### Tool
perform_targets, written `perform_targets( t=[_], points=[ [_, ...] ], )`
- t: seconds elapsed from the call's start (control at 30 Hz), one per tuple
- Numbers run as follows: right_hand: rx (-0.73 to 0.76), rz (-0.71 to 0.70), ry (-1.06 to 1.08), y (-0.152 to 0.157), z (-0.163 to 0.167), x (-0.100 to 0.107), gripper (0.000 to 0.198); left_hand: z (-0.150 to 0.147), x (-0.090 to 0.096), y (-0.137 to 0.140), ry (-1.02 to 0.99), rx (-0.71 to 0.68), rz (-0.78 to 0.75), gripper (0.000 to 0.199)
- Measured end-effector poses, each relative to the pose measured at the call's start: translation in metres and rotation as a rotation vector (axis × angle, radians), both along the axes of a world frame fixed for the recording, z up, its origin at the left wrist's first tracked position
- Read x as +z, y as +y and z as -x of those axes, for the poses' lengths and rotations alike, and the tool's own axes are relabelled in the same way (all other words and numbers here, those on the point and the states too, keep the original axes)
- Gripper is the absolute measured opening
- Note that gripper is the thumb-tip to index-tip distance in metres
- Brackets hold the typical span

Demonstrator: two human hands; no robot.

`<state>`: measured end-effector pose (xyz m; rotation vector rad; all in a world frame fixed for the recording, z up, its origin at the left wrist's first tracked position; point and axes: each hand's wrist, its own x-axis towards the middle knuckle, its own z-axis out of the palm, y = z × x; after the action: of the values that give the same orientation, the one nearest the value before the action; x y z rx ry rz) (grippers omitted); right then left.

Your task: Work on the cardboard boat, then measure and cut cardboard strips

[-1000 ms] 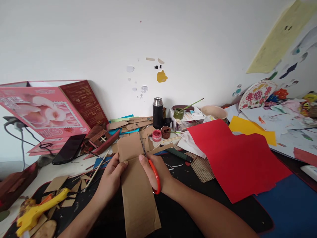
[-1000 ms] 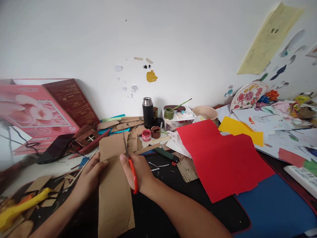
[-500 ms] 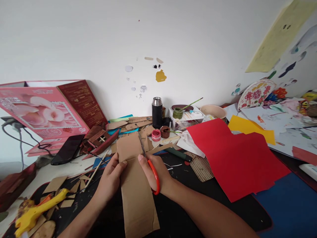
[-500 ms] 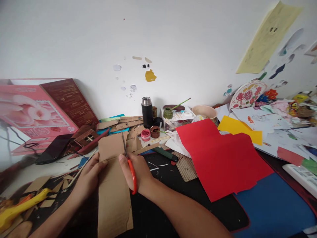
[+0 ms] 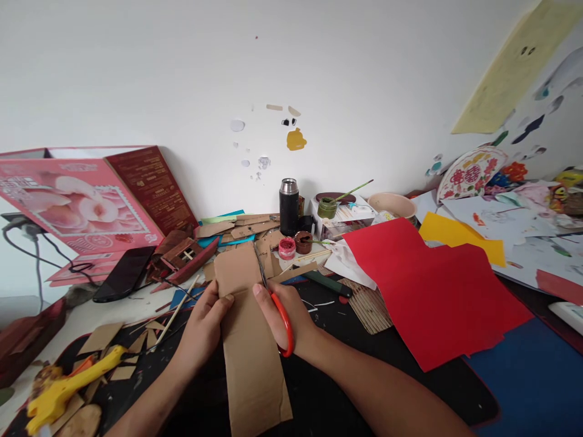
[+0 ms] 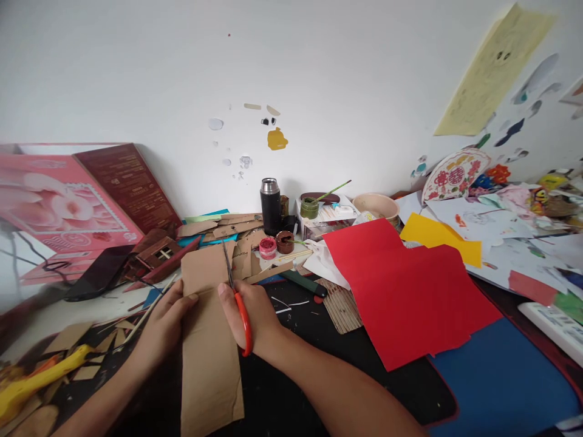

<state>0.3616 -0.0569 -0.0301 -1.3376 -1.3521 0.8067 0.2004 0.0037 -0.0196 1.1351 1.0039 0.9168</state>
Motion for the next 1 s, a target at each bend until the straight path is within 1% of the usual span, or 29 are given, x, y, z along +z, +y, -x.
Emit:
perform_targets(
  t=[0.17,0.37,0.43,0.57,0.63,0.73,0.83,1.0],
  points=[
    [-0.011,0.008,0.021,0.000,0.002,0.000,0.057,0.000,-0.003,0.001,-0.051,-0.005,-0.042,0.057],
    [-0.006,0.007,0.082,0.003,0.001,-0.006,0.060,0.001,0.002,0.002,-0.029,-0.014,-0.064,0.057],
    [0.017,0.038,0.156,0.005,-0.002,-0.008,0.061,0.002,0.002,0.004,-0.048,-0.017,-0.041,0.055],
    [0.102,0.178,0.417,0.009,-0.010,-0.006,0.065,0.006,-0.003,0.014,-0.105,0.041,0.029,0.056],
    [0.136,0.179,0.473,0.012,-0.013,-0.005,0.068,0.009,-0.005,0.019,-0.114,0.052,0.028,0.056],
    [0.155,0.164,0.494,0.014,-0.015,-0.003,0.069,0.012,-0.004,0.022,-0.096,-0.002,0.018,0.053],
    [0.151,0.162,0.490,0.013,-0.015,-0.003,0.067,0.014,0.000,0.022,-0.066,-0.057,0.002,0.056],
    [0.138,0.178,0.480,0.013,-0.015,-0.003,0.067,0.017,0.006,0.022,-0.025,-0.089,-0.005,0.056]
  ],
)
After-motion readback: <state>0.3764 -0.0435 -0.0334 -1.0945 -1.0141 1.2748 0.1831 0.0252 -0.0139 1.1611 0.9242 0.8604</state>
